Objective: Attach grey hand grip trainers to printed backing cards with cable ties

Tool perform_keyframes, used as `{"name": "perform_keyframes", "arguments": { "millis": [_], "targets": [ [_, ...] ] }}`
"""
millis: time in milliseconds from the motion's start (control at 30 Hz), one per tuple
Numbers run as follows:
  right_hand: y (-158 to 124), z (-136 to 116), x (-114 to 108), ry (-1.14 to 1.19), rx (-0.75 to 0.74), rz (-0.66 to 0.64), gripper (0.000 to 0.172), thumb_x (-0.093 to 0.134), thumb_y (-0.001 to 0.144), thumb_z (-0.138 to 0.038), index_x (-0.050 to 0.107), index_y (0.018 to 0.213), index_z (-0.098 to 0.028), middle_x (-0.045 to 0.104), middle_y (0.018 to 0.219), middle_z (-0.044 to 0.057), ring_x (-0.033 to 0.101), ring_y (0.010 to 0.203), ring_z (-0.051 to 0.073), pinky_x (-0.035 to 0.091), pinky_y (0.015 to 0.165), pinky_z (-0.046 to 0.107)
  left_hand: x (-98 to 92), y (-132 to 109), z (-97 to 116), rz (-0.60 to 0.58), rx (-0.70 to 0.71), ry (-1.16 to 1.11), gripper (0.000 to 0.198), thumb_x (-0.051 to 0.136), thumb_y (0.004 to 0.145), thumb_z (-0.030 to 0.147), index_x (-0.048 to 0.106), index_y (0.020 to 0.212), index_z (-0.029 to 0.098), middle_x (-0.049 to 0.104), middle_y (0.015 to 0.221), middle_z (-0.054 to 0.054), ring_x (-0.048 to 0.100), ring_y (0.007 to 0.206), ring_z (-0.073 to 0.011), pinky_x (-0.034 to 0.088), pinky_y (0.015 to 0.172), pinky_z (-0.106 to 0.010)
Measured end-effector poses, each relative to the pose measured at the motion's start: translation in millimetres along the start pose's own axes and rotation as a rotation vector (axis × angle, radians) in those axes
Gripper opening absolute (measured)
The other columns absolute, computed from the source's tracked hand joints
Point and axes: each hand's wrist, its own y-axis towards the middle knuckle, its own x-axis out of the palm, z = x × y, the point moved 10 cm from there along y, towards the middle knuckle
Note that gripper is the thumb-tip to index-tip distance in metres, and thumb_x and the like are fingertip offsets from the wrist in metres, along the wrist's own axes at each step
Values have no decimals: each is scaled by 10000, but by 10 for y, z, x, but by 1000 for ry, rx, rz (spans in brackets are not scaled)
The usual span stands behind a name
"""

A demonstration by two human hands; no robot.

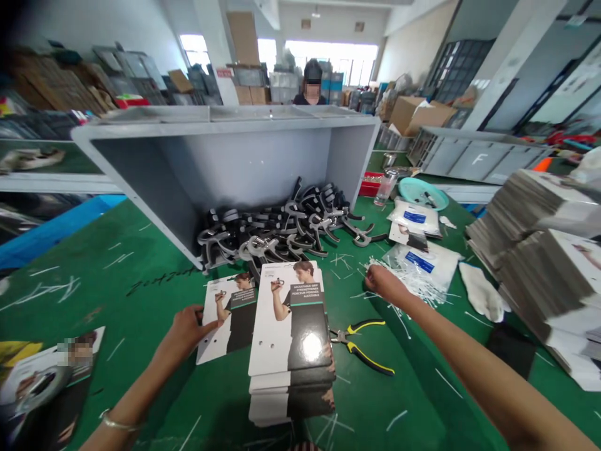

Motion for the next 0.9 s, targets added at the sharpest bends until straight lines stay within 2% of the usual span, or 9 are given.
{"name": "perform_keyframes", "arguments": {
  "millis": [200, 367, 433, 500, 567, 633, 700, 800, 900],
  "targets": [
    [58, -221, -407, 330, 0, 180, 157, 546, 940, -299, 610, 966, -158, 695, 731, 31, 667, 589, 159, 551, 597, 291, -24, 1, 5, -21, -112, -268, 489, 749, 601, 503, 646, 873, 111, 713, 760, -109, 677, 687, -275, 460, 592, -324],
    [-71, -568, -511, 567, -102, 247, 214, 586, 879, -411, 616, 933, -206, 697, 686, 19, 652, 549, 180, 536, 547, 304, -106, -208, 251, 37, -51, -437, 404, 656, 730, 552, 640, 792, 154, 646, 650, -2, 587, 581, -158, 412, 527, -240],
    [-194, -594, -532, 627, -117, 268, 242, 584, 882, -441, 610, 974, -218, 710, 729, 21, 646, 533, 172, 537, 531, 304, -318, -402, 276, 81, -38, -455, 375, 656, 750, 536, 625, 749, 163, 587, 594, 30, 536, 541, -131, 376, 487, -215],
    [-320, -539, -595, 709, -107, 302, 250, 633, 857, -436, 610, 983, -222, 718, 749, 25, 672, 564, 184, 555, 557, 315, -664, -650, 263, 174, -67, -493, 346, 647, 785, 515, 628, 797, 170, 566, 577, 49, 505, 501, -115, 354, 447, -196],
    [-428, -486, -711, 832, -95, 349, 241, 690, 827, -414, 613, 948, -221, 728, 768, 38, 702, 617, 204, 573, 593, 330, -1099, -963, 254, 400, -120, -653, 322, 708, 765, 473, 649, 898, 185, 604, 597, 60, 525, 484, -114, 371, 425, -180],
    [-513, -550, -865, 958, -105, 406, 200, 690, 844, -397, 598, 904, -231, 732, 786, 41, 700, 614, 195, 575, 594, 327, -1252, -1199, 465, 453, -74, -884, 310, 720, 786, 409, 645, 1004, 203, 667, 669, 55, 541, 473, -99, 386, 429, -166],
    [-604, -824, -1026, 1055, -171, 453, 143, 638, 899, -375, 570, 891, -250, 726, 790, 25, 675, 570, 163, 561, 569, 305, -983, -1287, 845, 235, -57, -1044, 339, 716, 803, 412, 634, 1059, 204, 708, 730, 28, 590, 500, -110, 429, 458, -177],
    [-830, -1556, -1178, 1210, -387, 444, 88, 632, 917, -280, 549, 938, -260, 724, 824, 21, 694, 607, 170, 572, 605, 317, -302, -1346, 1399, -124, -21, -1132, 474, 683, 830, 447, 567, 1221, 205, 727, 789, -11, 615, 518, -136, 468, 487, -219],
    [-1118, -2240, -1103, 1173, -524, 375, 76, 591, 952, -264, 517, 961, -250, 722, 839, 22, 721, 645, 194, 597, 620, 347, 97, -1309, 1536, -191, 62, -978, 509, 606, 890, 456, 517, 1323, 203, 716, 780, -21, 588, 519, -132, 443, 494, -223]
  ]
}}
